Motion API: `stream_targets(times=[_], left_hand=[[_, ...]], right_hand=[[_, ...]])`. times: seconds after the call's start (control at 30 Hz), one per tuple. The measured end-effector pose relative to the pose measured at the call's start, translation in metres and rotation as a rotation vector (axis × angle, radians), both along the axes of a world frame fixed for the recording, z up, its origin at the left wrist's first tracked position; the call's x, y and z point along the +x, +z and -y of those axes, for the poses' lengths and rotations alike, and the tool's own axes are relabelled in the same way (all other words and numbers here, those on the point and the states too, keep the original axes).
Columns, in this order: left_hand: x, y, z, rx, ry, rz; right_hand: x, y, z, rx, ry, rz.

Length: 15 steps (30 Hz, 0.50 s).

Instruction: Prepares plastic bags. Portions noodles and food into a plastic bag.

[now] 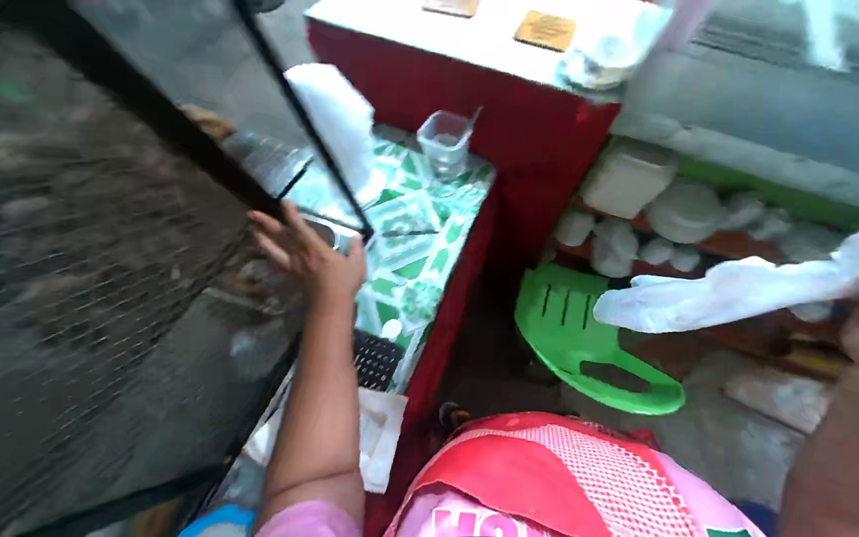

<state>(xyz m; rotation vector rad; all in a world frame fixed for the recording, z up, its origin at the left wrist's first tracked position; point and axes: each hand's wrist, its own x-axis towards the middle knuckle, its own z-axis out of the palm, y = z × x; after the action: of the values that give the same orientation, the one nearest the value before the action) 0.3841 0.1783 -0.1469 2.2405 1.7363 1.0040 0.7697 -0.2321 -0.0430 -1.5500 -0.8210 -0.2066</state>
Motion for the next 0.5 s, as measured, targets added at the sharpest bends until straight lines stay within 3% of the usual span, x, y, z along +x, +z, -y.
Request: stream_targets(times=[0.1,0.17,0.3,0.37,0.43,0.5], left_hand=[[0.041,0.020,0.006,-0.078,-0.055,0.019],[0.087,0.033,0.041,-0.124,-0.234,0.024],[0.223,0.012,0.160,-0.322,-0.944,-0.147],[0.293,-0.001,0.231,-0.456,-1.195,-0.187],[0.349,-0.012,0.293,-0.634,-1.367,-0.088],[0.389,-0.024,0.343,-0.987,-1.410,0.171]], right_hand=[[0.006,0.016,0.033,0.029,-0.128,0.010],[0.017,0.023,0.055,0.101,-0.158,0.019],[0.048,0.039,0.099,0.274,-0.162,-0.085],[0.070,0.045,0.127,0.329,-0.191,-0.204],[0.097,0.045,0.161,0.423,-0.219,-0.312],[0.127,0.039,0.201,0.535,-0.232,-0.377]])
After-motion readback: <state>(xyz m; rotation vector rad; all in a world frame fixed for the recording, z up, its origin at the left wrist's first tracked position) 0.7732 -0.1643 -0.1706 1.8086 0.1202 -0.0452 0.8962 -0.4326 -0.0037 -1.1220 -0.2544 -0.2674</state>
